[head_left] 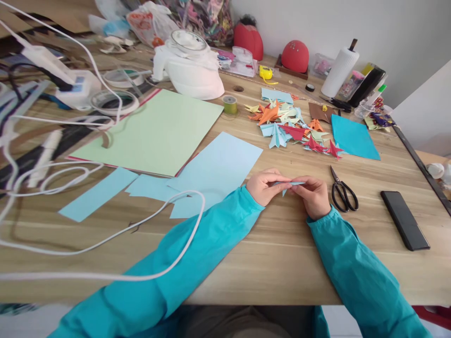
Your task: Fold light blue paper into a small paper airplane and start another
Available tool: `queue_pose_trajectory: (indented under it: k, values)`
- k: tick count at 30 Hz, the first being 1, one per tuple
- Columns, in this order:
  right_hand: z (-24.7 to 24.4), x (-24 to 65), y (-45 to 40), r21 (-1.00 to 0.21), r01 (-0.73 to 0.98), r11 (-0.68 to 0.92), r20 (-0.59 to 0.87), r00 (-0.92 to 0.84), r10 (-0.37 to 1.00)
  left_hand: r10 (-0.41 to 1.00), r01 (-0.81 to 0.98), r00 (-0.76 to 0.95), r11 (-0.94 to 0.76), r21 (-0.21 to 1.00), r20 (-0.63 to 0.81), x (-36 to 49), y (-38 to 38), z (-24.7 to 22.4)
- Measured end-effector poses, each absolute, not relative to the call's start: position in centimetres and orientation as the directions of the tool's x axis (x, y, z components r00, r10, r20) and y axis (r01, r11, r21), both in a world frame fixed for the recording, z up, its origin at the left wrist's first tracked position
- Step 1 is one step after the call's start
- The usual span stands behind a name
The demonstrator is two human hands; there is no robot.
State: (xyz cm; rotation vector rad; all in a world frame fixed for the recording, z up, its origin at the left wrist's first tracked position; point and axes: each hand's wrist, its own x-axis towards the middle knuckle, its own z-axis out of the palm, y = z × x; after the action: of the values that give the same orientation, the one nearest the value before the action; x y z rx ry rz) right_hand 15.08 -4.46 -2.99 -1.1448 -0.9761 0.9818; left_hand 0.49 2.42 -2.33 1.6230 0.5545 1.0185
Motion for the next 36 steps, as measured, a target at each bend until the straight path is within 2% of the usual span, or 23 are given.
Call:
queue_pose_trajectory:
  k: [13,23,30,36]
  values:
    - [-2.49,14.76,-4.56,-0.974,0.032,0.223,0.221,0.339,0.915,0.804,-0.074,0.547,-0.23,0.97,0.232,0.49,2.31,-2.11]
    - [-2.67,14.72,-4.54,-0.98,-0.007,0.198,0.187,0.29,0.939,0.825,-0.064,0.537,-0.167,0.984,0.175,0.41,2.16,-1.8]
    - [-2.6,14.82,-4.49,-0.979,-0.039,0.202,0.182,0.29,0.94,0.818,-0.076,0.567,-0.062,0.995,0.094,0.6,2.23,-2.0]
    - [-2.44,14.68,-4.51,-0.981,-0.023,0.19,0.175,0.295,0.939,0.811,-0.028,0.581,-0.064,0.998,0.069,0.66,2.4,-2.27]
